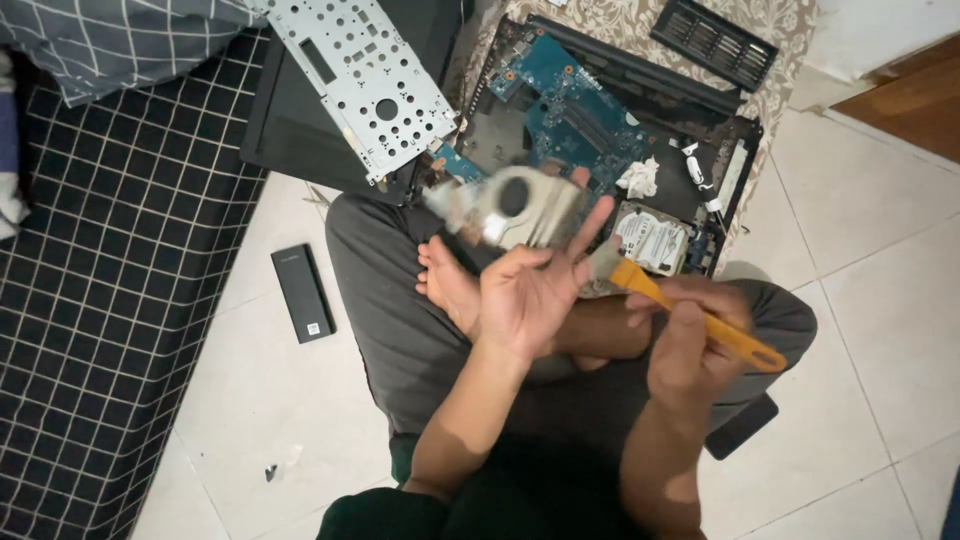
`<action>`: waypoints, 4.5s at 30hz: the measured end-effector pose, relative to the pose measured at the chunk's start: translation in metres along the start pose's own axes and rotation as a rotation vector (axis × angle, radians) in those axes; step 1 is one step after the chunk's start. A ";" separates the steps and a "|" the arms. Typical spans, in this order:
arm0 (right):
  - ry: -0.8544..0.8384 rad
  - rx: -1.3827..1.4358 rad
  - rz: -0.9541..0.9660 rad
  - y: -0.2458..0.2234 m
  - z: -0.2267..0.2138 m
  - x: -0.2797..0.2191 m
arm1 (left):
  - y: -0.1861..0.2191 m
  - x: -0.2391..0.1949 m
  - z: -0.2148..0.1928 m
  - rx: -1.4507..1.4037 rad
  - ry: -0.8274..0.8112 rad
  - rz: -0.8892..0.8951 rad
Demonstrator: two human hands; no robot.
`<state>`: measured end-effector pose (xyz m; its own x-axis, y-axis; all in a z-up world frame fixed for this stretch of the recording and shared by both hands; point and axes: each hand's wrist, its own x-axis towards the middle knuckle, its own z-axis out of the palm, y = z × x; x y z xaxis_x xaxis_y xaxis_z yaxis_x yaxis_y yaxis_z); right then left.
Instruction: Cleaning a laptop fan with a brush and unscrewing it from the motherboard during disassembly.
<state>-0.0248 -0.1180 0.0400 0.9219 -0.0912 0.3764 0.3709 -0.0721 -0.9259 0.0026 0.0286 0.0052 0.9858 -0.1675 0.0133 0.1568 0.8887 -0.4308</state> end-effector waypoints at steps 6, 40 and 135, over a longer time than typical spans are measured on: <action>0.078 -0.055 0.040 0.018 0.008 -0.004 | 0.004 -0.004 -0.017 0.502 0.123 0.164; -0.103 -0.152 0.018 0.054 -0.013 -0.014 | -0.021 -0.015 -0.016 0.528 0.330 0.058; -0.304 -0.638 0.152 0.102 0.002 0.074 | 0.041 -0.006 -0.016 0.868 -0.003 0.378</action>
<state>0.0814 -0.1305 -0.0272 0.9829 0.1271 0.1330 0.1838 -0.6549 -0.7330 0.0021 0.0595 -0.0272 0.9804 0.1964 0.0126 -0.1838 0.8909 0.4153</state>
